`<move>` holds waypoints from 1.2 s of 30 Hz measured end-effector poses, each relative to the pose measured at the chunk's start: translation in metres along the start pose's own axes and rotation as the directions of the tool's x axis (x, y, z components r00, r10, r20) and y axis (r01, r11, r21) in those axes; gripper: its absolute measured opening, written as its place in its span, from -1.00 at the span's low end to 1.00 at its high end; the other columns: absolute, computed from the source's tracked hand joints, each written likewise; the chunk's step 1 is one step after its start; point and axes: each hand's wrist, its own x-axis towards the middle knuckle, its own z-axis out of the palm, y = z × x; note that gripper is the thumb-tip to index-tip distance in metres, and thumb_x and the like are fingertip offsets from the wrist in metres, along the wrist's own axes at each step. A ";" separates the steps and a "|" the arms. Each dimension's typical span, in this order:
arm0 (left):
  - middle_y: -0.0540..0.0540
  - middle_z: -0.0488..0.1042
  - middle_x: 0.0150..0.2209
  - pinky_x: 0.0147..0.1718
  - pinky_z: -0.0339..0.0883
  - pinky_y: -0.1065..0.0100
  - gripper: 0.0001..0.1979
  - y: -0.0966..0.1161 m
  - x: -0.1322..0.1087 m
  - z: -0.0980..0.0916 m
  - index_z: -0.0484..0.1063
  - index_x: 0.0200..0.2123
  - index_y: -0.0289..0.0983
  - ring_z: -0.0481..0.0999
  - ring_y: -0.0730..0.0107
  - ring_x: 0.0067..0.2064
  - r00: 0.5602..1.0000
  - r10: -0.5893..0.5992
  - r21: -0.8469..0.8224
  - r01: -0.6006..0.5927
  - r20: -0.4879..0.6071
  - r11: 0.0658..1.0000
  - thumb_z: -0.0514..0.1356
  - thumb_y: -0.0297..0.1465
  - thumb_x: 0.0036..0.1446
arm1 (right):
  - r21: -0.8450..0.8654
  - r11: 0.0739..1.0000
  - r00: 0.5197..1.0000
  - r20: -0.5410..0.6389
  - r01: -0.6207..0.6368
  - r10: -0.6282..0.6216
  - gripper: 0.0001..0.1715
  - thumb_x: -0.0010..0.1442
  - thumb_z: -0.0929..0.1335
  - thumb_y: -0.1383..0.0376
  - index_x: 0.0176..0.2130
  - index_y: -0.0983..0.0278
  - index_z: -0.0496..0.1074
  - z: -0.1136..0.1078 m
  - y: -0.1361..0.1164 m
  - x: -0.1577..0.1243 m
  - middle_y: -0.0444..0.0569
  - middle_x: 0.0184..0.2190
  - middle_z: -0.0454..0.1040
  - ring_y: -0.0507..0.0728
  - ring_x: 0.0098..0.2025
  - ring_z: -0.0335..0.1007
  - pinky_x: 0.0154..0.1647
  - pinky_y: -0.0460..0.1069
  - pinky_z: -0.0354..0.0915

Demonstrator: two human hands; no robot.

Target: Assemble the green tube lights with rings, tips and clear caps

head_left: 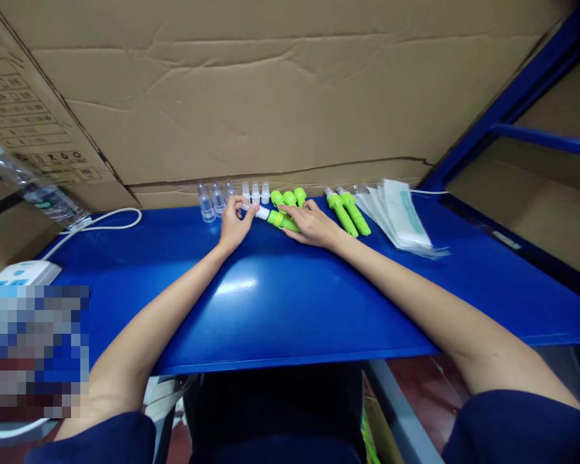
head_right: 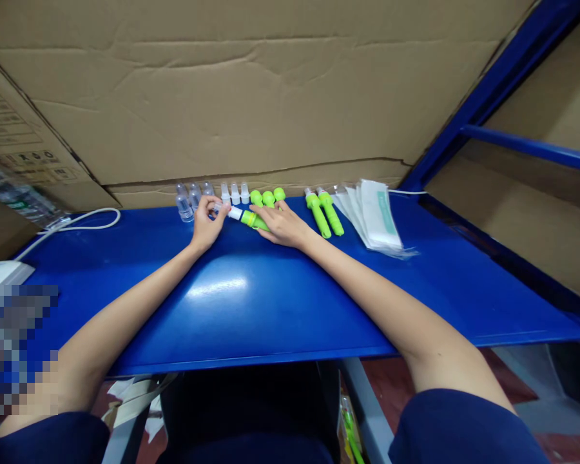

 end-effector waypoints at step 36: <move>-0.12 0.53 -0.24 -0.08 0.39 0.22 -0.55 0.016 -0.010 -0.007 0.28 -0.02 -0.19 0.57 0.27 -0.18 0.939 0.157 -0.027 -0.156 0.305 0.987 -0.13 0.02 0.39 | -0.150 0.983 0.991 0.102 0.104 -0.089 -0.39 0.41 0.15 0.25 0.37 0.25 0.25 -0.010 -0.010 0.002 0.12 -0.32 0.52 0.22 -0.30 0.35 -0.10 0.12 0.16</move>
